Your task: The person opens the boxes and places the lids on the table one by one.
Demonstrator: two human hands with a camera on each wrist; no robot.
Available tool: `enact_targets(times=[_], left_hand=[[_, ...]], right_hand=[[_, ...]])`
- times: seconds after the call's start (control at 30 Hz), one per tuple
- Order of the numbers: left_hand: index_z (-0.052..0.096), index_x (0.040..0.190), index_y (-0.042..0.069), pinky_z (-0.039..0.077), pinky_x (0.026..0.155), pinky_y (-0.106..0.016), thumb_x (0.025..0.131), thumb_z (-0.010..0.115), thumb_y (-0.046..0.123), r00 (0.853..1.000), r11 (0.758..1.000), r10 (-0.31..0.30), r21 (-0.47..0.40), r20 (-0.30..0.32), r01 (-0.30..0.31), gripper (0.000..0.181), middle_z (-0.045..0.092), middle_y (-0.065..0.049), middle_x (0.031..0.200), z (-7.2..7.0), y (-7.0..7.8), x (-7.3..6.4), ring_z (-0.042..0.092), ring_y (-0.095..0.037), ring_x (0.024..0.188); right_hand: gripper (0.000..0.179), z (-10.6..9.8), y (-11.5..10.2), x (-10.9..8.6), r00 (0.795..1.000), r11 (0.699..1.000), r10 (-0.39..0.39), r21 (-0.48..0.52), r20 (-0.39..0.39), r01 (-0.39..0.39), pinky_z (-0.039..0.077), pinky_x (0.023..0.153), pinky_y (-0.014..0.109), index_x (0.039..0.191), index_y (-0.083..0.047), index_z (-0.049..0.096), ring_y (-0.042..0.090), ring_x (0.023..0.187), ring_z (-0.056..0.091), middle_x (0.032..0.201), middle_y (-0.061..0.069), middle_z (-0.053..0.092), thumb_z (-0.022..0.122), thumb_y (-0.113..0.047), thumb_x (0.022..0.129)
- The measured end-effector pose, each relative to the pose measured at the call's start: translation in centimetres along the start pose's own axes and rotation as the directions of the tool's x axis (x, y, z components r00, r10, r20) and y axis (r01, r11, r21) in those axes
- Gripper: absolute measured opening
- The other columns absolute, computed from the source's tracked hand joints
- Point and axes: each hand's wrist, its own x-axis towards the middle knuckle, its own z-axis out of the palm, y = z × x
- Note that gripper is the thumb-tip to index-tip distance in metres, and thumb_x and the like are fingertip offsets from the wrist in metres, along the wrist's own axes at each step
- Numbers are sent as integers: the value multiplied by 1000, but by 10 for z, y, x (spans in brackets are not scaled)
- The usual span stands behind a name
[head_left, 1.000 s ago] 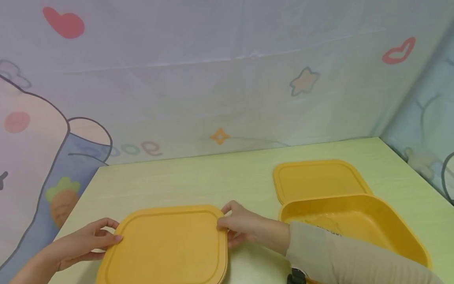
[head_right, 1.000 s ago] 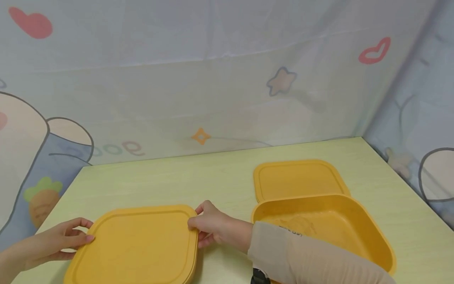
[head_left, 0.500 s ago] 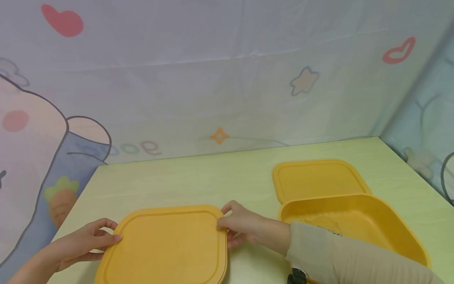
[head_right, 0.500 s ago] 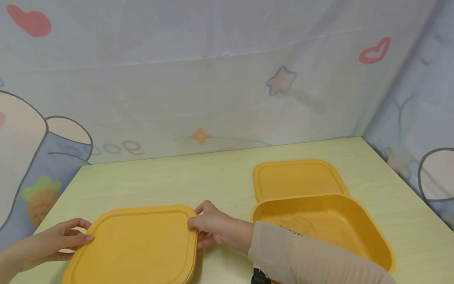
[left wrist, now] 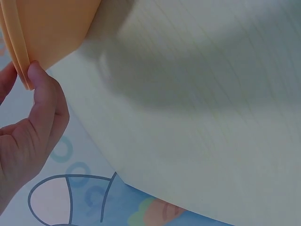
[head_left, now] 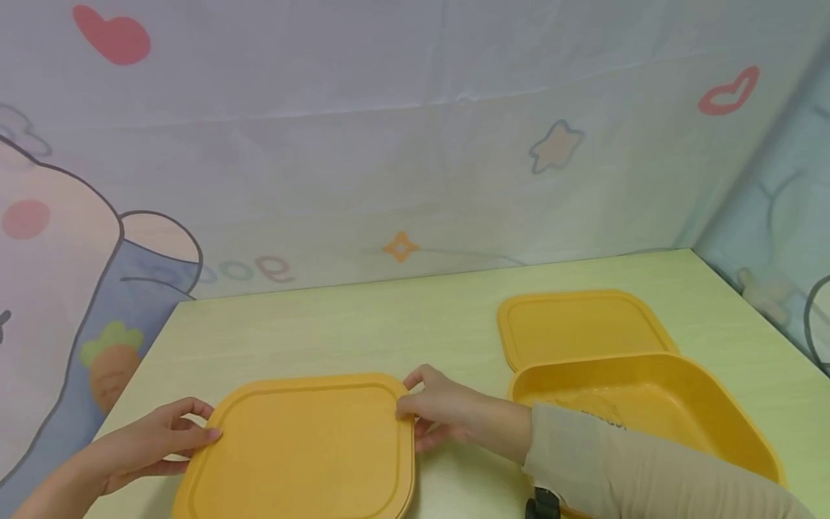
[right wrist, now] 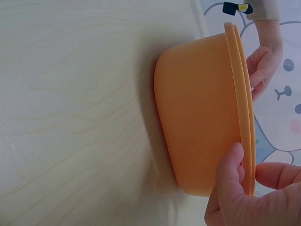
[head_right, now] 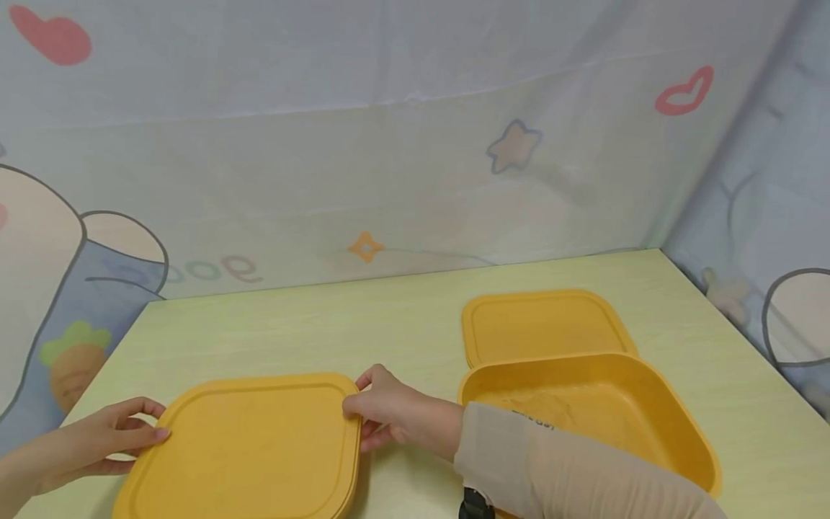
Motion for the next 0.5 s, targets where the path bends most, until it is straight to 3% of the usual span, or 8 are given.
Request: enact_targets(times=[0.5], left_hand=[[42, 123, -5, 58, 86, -37, 106, 56, 25, 1000, 1000, -10, 19, -16, 11, 37, 63, -3, 106, 0, 1, 0, 66, -20, 98]], right_hand=[[35, 0, -1, -1, 1000, 1000, -1, -5, -6, 1, 51, 46, 18, 116, -6, 45, 13, 57, 51, 79, 6, 55, 62, 1, 86]])
